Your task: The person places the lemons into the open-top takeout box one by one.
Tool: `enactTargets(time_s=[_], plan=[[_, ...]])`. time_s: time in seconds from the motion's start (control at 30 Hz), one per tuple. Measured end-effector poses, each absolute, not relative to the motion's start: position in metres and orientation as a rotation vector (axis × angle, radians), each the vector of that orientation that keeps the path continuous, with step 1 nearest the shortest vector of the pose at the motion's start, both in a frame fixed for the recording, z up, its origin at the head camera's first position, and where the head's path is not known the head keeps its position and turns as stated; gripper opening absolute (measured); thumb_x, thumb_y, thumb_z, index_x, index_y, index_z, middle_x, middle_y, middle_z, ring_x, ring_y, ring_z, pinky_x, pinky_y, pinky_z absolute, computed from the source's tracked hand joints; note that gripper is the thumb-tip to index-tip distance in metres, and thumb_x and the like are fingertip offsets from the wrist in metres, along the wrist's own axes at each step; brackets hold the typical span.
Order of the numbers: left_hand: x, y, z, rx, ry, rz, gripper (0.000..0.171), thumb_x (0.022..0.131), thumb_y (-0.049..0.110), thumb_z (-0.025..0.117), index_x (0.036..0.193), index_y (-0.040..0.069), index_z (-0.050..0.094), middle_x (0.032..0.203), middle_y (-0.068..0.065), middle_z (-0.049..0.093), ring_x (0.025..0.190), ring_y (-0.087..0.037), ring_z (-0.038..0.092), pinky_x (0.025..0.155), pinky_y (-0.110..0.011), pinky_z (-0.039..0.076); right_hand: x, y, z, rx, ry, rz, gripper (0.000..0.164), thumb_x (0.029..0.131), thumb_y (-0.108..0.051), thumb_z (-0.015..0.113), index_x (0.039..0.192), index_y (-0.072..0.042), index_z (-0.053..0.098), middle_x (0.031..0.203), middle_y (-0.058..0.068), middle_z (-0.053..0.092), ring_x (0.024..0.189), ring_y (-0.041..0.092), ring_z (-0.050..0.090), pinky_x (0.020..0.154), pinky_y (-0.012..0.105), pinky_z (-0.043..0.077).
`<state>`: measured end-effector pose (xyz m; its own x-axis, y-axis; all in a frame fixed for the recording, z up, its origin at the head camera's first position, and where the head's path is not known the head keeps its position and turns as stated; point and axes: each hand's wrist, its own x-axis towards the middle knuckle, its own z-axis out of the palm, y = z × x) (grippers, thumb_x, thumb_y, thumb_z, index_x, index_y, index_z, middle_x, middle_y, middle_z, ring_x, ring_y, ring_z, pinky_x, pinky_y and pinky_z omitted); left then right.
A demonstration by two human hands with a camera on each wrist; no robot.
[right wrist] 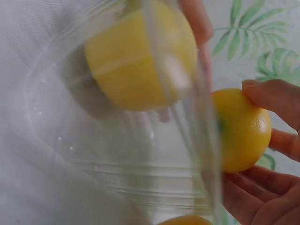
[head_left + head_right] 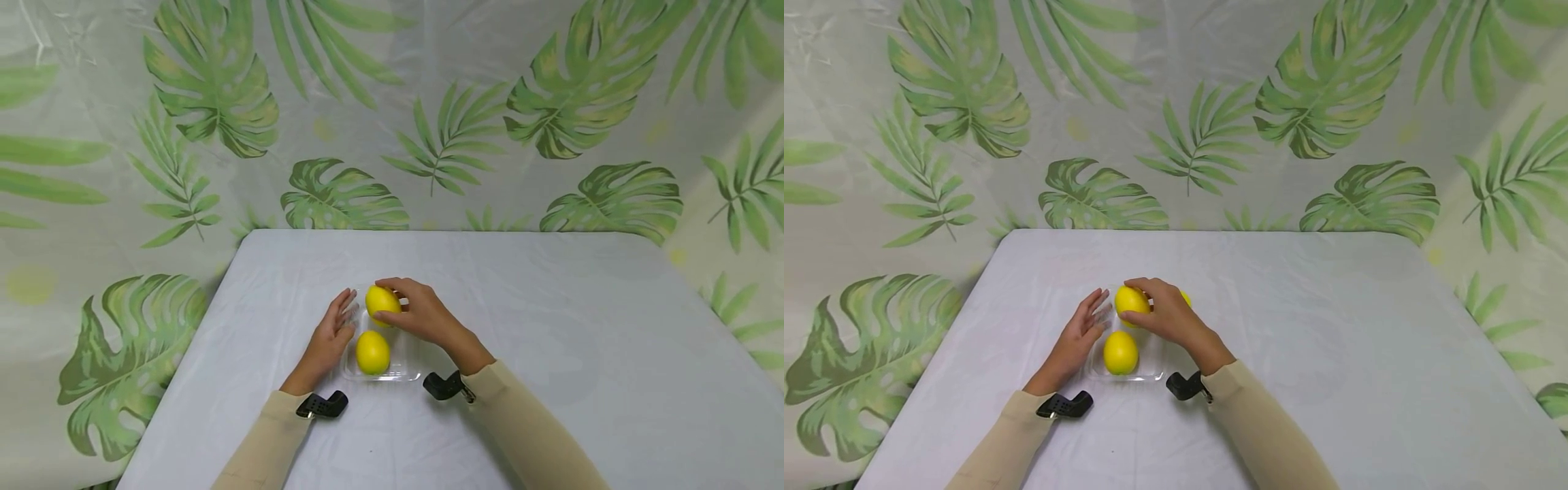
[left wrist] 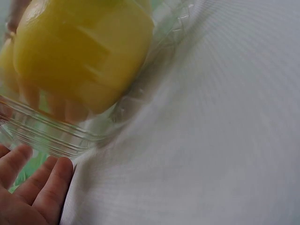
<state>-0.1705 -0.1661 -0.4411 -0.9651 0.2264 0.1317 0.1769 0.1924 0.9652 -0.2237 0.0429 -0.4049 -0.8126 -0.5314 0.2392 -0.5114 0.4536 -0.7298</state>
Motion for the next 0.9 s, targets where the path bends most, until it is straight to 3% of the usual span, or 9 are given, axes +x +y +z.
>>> enactTargets(time_s=[0.27,0.5,0.9], plan=[[-0.171,-0.167,-0.442,0.394,2.402,1.930,0.062,0.097,-0.002,0.042,0.153,0.006,0.017,0.157,-0.014,0.025,0.139,-0.037,0.031,0.112,-0.049,0.027,-0.224,0.031,-0.411,-0.839,2.700,-1.283,0.057,0.084,-0.030,0.075,0.134,-0.011,0.056,0.127,0.005,0.059,0.104,0.023,0.062,0.081,0.031,0.056],[-0.172,-0.166,-0.441,0.403,2.410,1.907,0.063,0.097,-0.003,0.041,0.153,0.006,0.016,0.157,-0.014,0.024,0.139,-0.037,0.032,0.111,-0.046,0.030,-0.223,0.025,-0.416,-0.804,2.740,-1.224,0.058,0.084,-0.030,0.075,0.135,-0.010,0.055,0.127,0.009,0.059,0.106,0.022,0.060,0.090,0.038,0.054],[-0.172,-0.168,-0.444,0.408,2.416,1.915,0.063,0.096,-0.004,0.041,0.153,0.005,0.017,0.157,-0.014,0.026,0.138,-0.034,0.035,0.111,-0.045,0.031,-0.222,0.009,-0.425,-0.804,2.843,-0.989,0.058,0.086,-0.035,0.072,0.136,-0.010,0.054,0.124,0.009,0.060,0.103,0.022,0.057,0.090,0.035,0.049]])
